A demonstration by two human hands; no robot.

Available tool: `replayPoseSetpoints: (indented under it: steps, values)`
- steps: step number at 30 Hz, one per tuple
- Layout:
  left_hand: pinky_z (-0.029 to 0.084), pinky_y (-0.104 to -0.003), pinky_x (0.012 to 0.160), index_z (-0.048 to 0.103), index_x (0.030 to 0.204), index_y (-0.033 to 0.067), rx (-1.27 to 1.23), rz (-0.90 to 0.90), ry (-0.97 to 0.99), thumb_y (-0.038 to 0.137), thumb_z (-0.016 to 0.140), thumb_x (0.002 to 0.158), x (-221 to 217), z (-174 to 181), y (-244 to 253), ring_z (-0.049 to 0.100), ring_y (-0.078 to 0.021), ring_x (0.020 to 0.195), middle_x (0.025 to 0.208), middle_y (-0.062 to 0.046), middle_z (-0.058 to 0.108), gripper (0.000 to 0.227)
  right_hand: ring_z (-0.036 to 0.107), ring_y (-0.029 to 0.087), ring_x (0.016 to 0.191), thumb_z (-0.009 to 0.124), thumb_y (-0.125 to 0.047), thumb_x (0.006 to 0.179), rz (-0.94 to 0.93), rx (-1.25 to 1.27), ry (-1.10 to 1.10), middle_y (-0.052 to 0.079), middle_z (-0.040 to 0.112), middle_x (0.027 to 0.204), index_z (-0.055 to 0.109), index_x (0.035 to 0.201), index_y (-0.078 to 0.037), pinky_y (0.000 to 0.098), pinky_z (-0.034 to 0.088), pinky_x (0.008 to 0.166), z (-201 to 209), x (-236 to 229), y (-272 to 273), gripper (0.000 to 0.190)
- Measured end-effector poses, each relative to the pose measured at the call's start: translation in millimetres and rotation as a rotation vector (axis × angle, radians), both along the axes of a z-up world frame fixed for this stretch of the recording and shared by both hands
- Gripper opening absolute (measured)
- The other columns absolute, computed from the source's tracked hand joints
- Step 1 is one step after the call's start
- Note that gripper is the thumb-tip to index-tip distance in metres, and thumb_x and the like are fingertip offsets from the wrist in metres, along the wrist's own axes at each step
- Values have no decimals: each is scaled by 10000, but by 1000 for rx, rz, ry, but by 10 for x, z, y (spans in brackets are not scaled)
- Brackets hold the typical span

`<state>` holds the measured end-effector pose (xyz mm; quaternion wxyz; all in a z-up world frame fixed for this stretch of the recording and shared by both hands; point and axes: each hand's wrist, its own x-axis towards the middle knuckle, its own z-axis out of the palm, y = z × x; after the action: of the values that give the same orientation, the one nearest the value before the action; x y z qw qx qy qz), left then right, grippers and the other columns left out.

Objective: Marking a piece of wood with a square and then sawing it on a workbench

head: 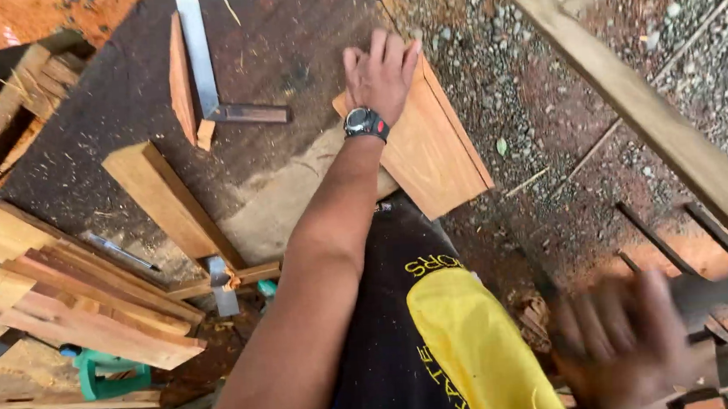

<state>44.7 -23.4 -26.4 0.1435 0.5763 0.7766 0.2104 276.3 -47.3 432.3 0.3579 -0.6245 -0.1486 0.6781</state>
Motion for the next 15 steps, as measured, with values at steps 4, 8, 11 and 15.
replayPoseSetpoints:
  steps: [4,8,11,15]
  values:
    - [383,-486,919,691,1070,257,12,17,24,436,634,1263,-117,104,166,544,-250,905,1101,13,567,269,308,165,499,427,-312,1424,-20,27,266,-6,418,666,487,854,-158,388,306,469,342,438,-199,593]
    - [391,-505,872,714,1123,257,6,-70,123,424,692,1253,-133,65,151,576,-237,1080,1076,33,602,213,313,68,401,581,-288,1304,-94,74,-26,-138,400,542,504,678,-271,273,240,372,-1228,-468,223,631]
    - [403,-492,854,802,1469,343,-43,-189,272,211,878,1159,-183,51,77,543,-246,1192,1184,55,644,345,391,93,412,825,-272,1148,-113,170,106,-82,448,564,530,711,-206,322,292,365,-2487,-988,645,532]
    - [382,-482,839,785,1272,284,75,-147,280,295,818,1218,-182,195,149,535,-238,1125,1104,42,611,64,376,68,444,788,-247,1194,-63,152,81,-107,477,608,550,788,-212,286,301,398,-1642,-906,641,472]
